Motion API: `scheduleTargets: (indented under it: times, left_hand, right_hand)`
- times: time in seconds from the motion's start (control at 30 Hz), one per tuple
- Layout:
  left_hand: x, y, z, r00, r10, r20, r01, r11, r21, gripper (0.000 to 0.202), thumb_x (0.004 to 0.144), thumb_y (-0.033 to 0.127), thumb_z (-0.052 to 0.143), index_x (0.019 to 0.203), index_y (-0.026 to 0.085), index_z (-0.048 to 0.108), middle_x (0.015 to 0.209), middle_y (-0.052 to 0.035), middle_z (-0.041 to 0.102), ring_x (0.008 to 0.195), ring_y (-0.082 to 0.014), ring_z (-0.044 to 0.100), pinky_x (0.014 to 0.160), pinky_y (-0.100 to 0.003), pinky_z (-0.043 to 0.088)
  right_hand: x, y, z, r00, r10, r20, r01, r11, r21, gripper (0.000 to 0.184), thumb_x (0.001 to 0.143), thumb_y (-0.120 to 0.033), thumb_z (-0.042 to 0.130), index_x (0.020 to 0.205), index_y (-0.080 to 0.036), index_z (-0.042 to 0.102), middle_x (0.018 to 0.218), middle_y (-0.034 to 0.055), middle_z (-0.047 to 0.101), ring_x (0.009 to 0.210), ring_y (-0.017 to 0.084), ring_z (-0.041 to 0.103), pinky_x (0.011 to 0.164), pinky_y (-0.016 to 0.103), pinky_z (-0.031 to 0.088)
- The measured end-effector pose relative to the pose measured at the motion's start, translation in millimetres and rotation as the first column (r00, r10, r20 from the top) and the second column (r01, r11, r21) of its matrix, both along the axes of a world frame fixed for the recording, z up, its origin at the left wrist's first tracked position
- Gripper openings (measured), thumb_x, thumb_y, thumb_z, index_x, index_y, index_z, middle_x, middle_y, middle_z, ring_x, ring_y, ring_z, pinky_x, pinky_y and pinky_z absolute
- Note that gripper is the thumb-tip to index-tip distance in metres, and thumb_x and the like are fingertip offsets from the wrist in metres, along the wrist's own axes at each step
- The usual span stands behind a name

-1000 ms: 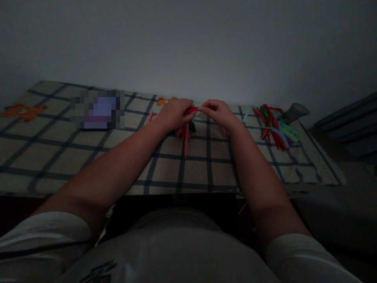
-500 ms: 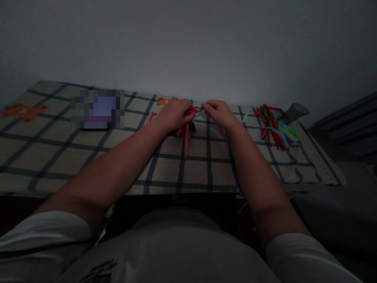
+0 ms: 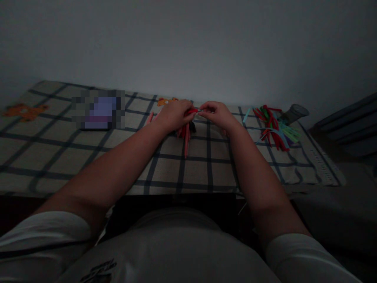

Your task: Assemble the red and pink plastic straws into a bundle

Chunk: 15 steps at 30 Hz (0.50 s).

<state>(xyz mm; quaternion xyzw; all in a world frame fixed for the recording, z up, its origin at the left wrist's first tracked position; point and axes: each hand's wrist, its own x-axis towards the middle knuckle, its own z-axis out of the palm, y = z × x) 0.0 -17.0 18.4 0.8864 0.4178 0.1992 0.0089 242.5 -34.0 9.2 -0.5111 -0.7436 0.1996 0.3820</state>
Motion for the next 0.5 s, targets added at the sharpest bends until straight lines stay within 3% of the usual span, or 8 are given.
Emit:
scheduleTargets:
  times: [0.27,0.5]
  left_hand:
    - [-0.2,-2.5,-0.3,0.999,0.014,-0.035,-0.014,1.000,0.006,0.038,0.116,0.041,0.061,0.139,0.022,0.084,0.137,-0.0147,0.086,0.128,-0.0353,0.079,0.103,-0.043,0.054]
    - [0.4,-5.1,3.3,0.999,0.012,-0.050,-0.012,1.000,0.007,0.039,0.116,0.041,0.059,0.138,0.023,0.085,0.136,-0.0146,0.086,0.127,-0.0354,0.079,0.101,-0.043,0.055]
  right_hand:
    - [-3.8,-6.8,6.7,1.000,0.020,-0.004,-0.020,0.999,-0.047,0.038,0.097,-0.058,0.087,0.084,-0.023,0.080,0.091,0.0071,0.079,0.096,0.027,0.067,0.087,0.040,0.053]
    - [-0.6,-3.2,3.2,0.999,0.037,0.013,-0.037,0.998,-0.046,0.037,0.102,-0.055,0.079,0.084,-0.023,0.077,0.090,0.0058,0.075,0.095,0.026,0.064,0.088,0.039,0.050]
